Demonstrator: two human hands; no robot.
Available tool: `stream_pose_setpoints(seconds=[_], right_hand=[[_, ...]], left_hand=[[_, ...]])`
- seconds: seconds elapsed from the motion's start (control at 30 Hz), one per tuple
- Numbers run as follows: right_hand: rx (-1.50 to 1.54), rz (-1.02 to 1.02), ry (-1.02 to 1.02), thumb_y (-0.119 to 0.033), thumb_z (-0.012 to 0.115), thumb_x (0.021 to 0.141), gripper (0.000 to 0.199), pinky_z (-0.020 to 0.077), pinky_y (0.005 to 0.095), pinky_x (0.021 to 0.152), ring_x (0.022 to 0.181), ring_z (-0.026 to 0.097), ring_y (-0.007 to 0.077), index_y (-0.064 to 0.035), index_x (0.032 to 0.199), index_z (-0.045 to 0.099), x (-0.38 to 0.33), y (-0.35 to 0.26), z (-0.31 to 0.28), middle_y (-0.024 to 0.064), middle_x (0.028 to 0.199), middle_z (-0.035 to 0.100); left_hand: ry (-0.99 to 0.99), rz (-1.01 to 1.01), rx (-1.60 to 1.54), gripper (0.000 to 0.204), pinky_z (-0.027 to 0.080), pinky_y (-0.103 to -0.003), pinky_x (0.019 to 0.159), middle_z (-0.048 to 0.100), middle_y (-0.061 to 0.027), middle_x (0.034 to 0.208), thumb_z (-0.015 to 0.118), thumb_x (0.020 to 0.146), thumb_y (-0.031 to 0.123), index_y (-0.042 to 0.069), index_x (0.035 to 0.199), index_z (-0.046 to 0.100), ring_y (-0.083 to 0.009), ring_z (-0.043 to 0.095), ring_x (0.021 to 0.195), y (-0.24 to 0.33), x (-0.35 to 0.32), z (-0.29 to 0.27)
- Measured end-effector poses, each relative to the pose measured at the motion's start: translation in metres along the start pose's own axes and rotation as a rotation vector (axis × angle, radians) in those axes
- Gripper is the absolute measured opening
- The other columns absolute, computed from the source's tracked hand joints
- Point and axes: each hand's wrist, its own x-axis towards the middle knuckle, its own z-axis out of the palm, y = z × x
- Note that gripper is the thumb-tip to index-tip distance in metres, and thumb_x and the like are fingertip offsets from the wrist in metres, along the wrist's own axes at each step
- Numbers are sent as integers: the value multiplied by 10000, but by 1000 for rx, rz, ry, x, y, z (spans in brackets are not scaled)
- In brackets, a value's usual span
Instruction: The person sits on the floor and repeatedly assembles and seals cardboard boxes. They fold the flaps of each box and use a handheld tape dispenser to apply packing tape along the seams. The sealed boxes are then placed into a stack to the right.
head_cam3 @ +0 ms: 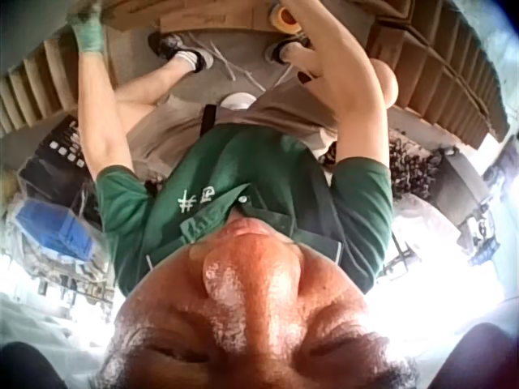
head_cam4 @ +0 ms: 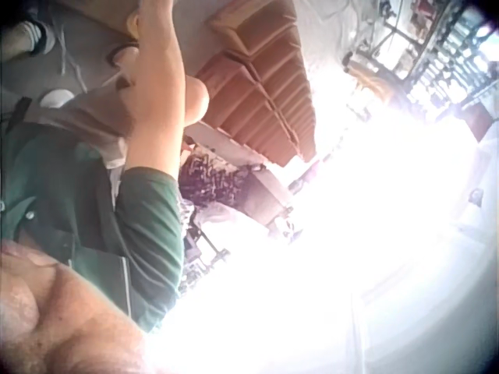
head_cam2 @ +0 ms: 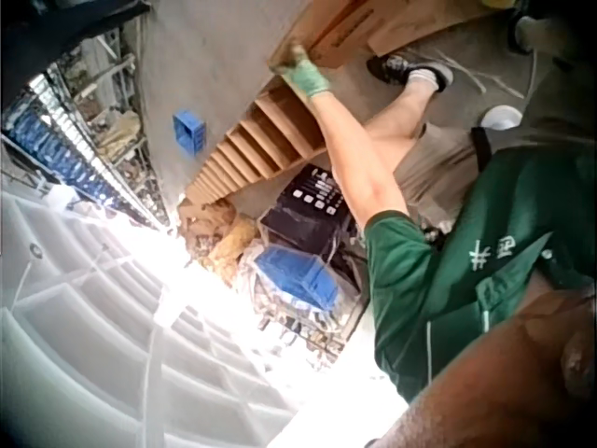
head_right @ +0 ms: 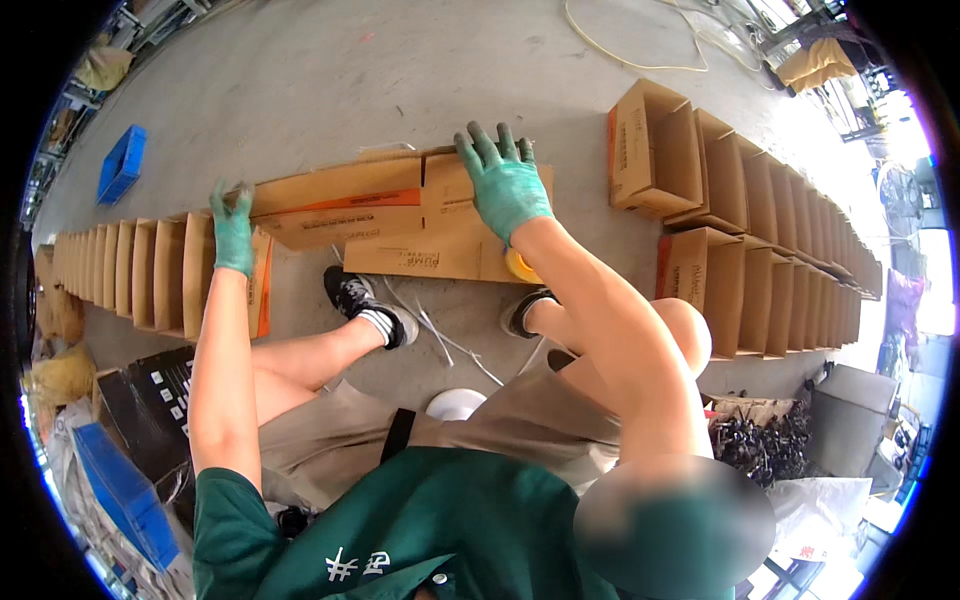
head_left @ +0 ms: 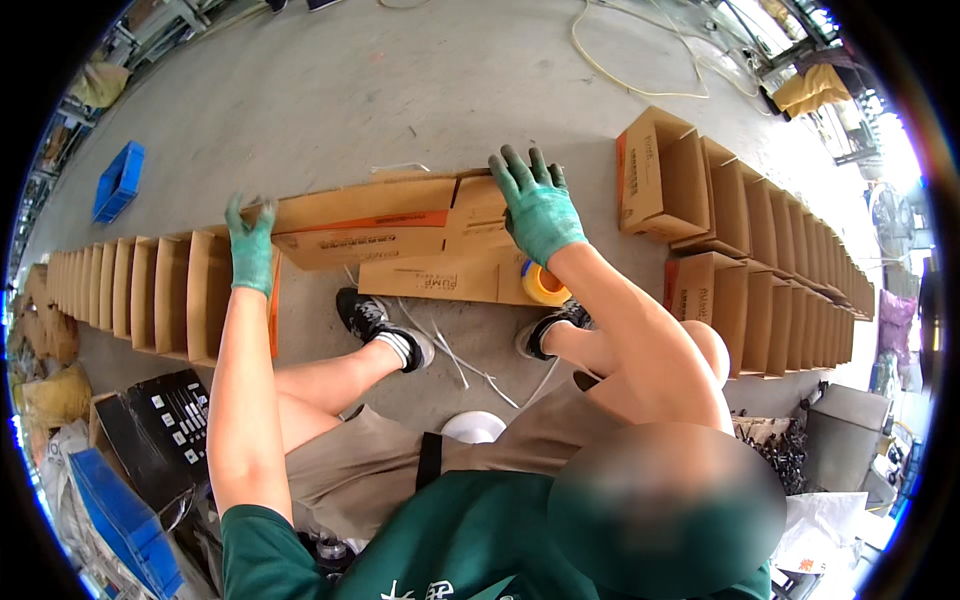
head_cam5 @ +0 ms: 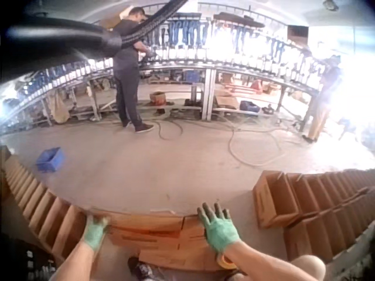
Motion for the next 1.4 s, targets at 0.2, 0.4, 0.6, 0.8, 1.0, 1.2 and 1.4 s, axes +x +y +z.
stream_pose_setpoints(seconds=[0.2, 0.4, 0.6, 0.8, 1.0, 1.2, 1.4], right_hand=[[40, -146, 35, -46, 639, 837, 631, 274, 607, 1181, 1473, 272, 434, -152, 1436, 474, -29, -10, -7, 121, 1612, 267], [167, -288, 185, 38, 672, 726, 336, 342, 566, 1152, 1417, 352, 460, -87, 1038, 689, -34, -21, -10, 128, 1540, 413], [383, -110, 301, 70, 675, 702, 300, 477, 426, 1035, 1275, 506, 412, -99, 943, 733, -18, -17, -35, 155, 1425, 526], [549, -267, -80, -19, 573, 883, 450, 502, 402, 990, 1187, 571, 341, -187, 1298, 621, -26, -9, 27, 122, 1365, 558], [1084, 241, -202, -3, 544, 916, 329, 504, 338, 944, 1026, 655, 247, -93, 1196, 694, -28, 9, 44, 108, 1147, 699], [1671, 448, -114, -3, 547, 944, 215, 519, 300, 864, 927, 655, 182, 15, 1095, 700, -21, 27, 52, 85, 1028, 722], [1428, 927, 99, -587, 666, 879, 734, 543, 418, 807, 1147, 574, 275, -133, 1418, 463, -5, 33, 33, 139, 1428, 500]], left_hand=[[-172, -95, 571, 337, 470, -300, 839, 644, -28, 877, 754, 897, 357, 37, 973, 679, -159, 548, 838, 12, 25, -27], [-39, 54, 836, 449, 501, -436, 766, 650, -228, 834, 698, 910, 442, -5, 913, 652, -357, 600, 752, -2, 18, -12], [-264, 278, 830, 247, 493, -447, 742, 630, -249, 865, 624, 966, 293, 48, 971, 645, -419, 571, 763, 8, 0, 4], [-965, 23, 904, 279, 490, -395, 853, 662, -156, 1007, 646, 962, 291, 62, 1121, 634, -254, 590, 904, 32, -40, 38], [-1294, -104, 782, 723, 419, -405, 1107, 531, -154, 1461, 784, 854, 373, 96, 1455, 494, -278, 471, 1382, 37, -37, 34], [-1053, -153, 747, 639, 496, -405, 998, 672, -143, 1222, 850, 778, 362, 27, 1269, 616, -280, 624, 1128, 30, -31, 43], [-409, 193, 1085, 718, 516, -410, 925, 628, -186, 1224, 877, 684, 504, 24, 1157, 628, -371, 601, 1057, -1, -48, 75]])
